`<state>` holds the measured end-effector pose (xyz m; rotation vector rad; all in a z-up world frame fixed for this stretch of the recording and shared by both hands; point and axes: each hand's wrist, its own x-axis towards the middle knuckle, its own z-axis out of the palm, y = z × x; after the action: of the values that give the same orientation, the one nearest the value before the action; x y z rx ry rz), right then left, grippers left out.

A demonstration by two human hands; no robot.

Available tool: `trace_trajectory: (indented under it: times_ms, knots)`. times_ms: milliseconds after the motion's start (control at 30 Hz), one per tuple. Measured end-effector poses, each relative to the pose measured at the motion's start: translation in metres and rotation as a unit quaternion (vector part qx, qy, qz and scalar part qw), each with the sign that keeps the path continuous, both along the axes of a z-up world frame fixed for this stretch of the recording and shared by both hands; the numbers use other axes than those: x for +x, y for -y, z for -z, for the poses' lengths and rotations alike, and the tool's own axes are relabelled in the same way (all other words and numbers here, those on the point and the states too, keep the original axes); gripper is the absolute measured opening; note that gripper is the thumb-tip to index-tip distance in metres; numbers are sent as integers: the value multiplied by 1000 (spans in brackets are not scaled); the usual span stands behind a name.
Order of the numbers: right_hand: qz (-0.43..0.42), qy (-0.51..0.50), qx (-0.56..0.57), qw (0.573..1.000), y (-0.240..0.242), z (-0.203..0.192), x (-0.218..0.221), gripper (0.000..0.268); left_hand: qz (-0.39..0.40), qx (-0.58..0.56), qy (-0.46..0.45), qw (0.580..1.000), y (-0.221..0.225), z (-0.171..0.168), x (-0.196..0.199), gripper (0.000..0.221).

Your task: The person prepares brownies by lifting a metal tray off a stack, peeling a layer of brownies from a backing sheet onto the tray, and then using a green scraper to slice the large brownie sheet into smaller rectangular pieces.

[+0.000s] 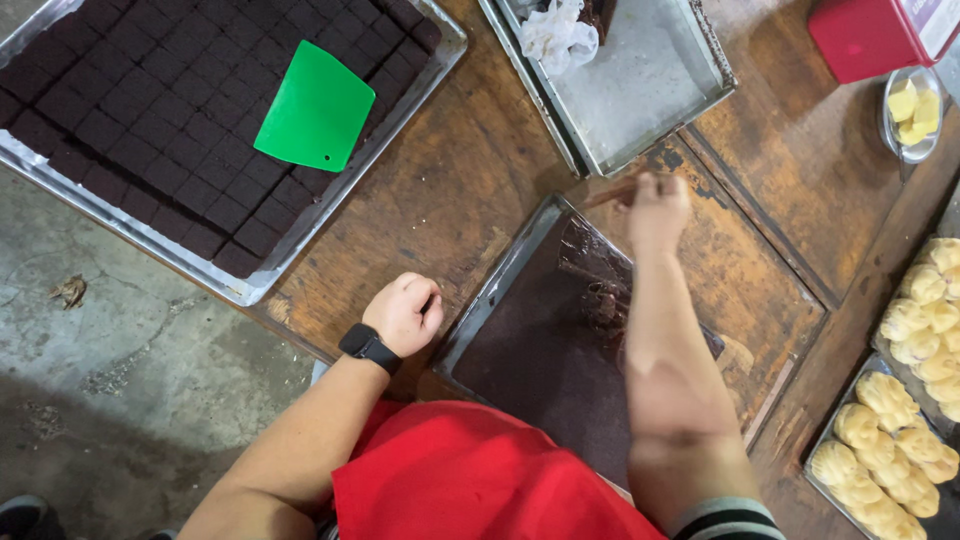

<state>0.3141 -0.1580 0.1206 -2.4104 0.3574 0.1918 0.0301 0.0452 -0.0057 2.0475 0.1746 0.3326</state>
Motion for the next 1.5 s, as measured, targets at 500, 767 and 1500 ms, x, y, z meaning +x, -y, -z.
trace_trajectory:
  times_ms: [500,767,1500]
  knots:
    - [-480,-1,-331,813,-16,25,-25,22,-7,13,12,1000,1,0,-1,5]
    - [-582,-2,-423,695,-10,58,3,24,-9,8,16,1000,1,0,-1,6]
    - [-593,-50,-440,673,-18,35,4,31,0,6,16,1000,0,0,0,6]
